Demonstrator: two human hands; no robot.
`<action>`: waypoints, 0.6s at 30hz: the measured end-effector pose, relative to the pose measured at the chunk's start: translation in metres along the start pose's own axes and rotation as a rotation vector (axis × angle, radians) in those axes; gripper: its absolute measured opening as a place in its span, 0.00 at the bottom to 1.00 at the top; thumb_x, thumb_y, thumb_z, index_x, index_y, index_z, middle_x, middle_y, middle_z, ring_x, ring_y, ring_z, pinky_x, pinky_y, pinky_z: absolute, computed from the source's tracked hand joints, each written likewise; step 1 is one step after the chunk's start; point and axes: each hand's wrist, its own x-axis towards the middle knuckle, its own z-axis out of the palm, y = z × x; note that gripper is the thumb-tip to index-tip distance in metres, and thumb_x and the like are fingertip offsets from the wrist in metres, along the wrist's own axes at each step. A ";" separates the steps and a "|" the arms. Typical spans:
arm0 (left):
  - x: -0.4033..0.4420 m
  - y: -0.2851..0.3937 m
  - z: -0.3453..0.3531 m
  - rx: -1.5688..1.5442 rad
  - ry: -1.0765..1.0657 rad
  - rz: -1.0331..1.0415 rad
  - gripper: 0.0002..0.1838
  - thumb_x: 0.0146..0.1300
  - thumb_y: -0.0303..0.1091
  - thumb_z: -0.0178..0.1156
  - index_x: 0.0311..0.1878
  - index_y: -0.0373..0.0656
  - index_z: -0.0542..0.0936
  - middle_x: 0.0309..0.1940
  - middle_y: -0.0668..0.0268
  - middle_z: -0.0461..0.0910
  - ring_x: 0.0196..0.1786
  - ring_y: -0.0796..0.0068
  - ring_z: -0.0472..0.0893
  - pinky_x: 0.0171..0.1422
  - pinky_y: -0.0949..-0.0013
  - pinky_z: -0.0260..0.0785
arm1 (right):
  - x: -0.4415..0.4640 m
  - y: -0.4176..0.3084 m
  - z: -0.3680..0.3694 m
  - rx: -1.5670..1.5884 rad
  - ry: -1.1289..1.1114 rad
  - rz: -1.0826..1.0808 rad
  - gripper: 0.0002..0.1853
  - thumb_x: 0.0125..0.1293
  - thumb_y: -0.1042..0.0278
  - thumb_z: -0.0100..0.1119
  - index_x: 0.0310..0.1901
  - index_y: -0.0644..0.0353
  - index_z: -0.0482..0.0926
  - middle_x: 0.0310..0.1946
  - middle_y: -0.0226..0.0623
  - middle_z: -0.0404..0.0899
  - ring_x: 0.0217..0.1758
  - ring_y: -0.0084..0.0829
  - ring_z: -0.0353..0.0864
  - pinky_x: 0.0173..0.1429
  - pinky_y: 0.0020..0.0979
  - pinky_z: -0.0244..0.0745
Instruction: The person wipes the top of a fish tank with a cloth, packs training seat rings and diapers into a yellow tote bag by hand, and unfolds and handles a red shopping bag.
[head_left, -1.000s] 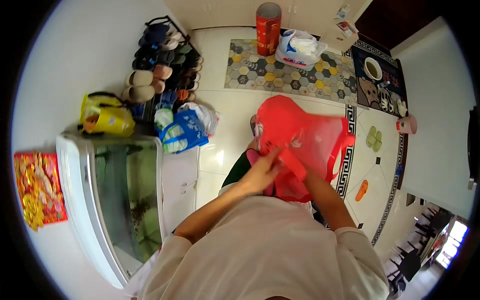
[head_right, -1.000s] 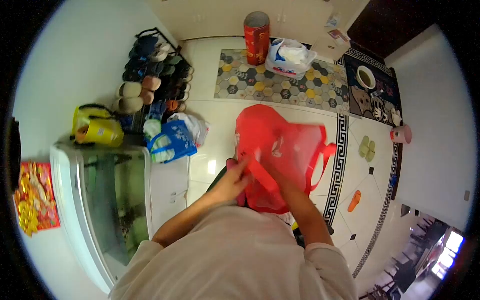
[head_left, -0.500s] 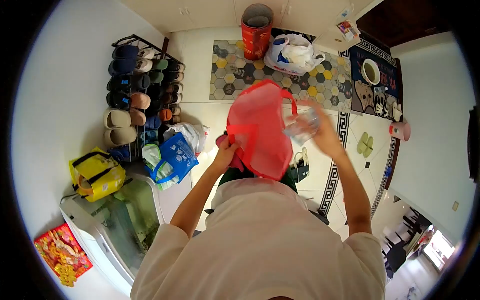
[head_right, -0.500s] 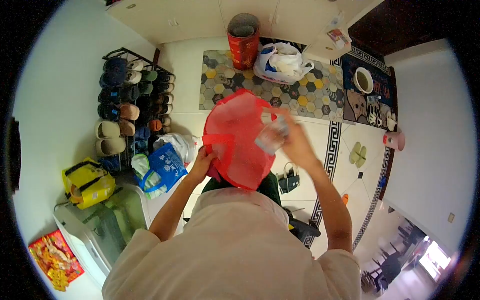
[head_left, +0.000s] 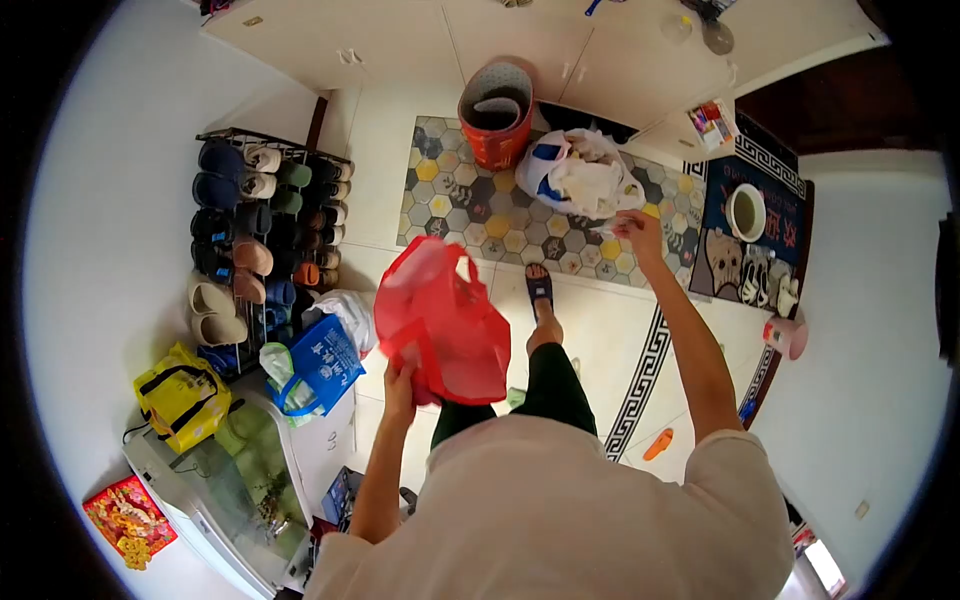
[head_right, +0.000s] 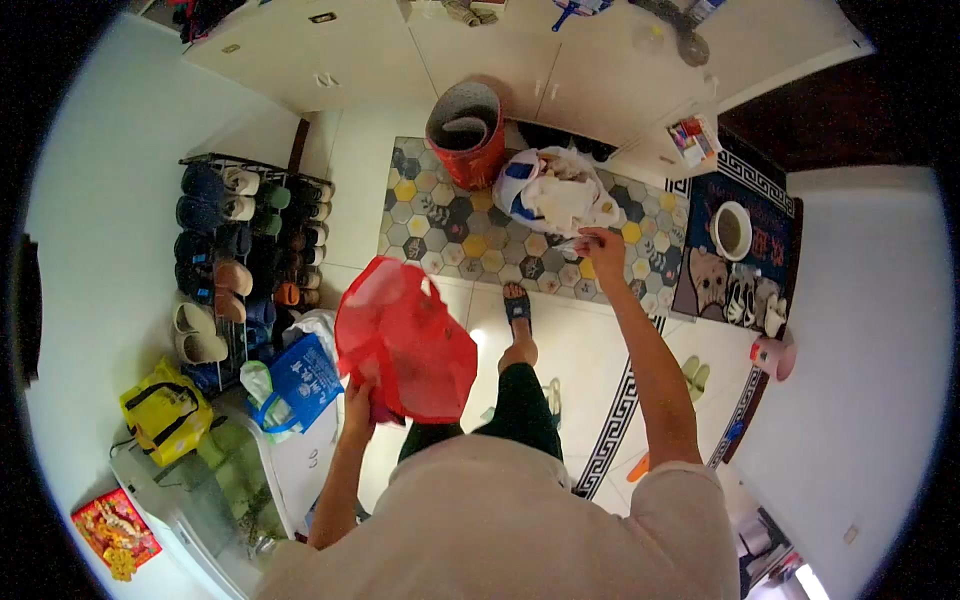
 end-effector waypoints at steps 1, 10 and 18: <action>-0.005 -0.005 0.011 -0.052 0.009 -0.006 0.20 0.66 0.26 0.48 0.62 0.38 0.67 0.53 0.61 0.75 0.52 0.69 0.77 0.55 0.68 0.73 | 0.035 0.021 -0.004 -0.021 0.028 0.019 0.12 0.64 0.84 0.46 0.44 0.70 0.79 0.33 0.41 0.82 0.34 0.32 0.83 0.39 0.28 0.81; -0.011 -0.049 0.079 -0.165 0.240 -0.216 0.21 0.66 0.28 0.50 0.62 0.40 0.66 0.52 0.61 0.75 0.51 0.65 0.79 0.53 0.62 0.75 | 0.236 0.137 0.007 -0.369 0.060 -0.016 0.24 0.58 0.87 0.46 0.58 0.64 0.73 0.51 0.45 0.77 0.53 0.34 0.78 0.54 0.30 0.73; -0.013 -0.043 0.127 -0.215 0.315 -0.258 0.24 0.66 0.30 0.51 0.65 0.41 0.63 0.56 0.60 0.73 0.57 0.61 0.76 0.59 0.58 0.73 | 0.292 0.184 0.033 -0.445 0.042 -0.043 0.28 0.56 0.88 0.47 0.60 0.61 0.70 0.55 0.46 0.72 0.53 0.33 0.75 0.54 0.27 0.71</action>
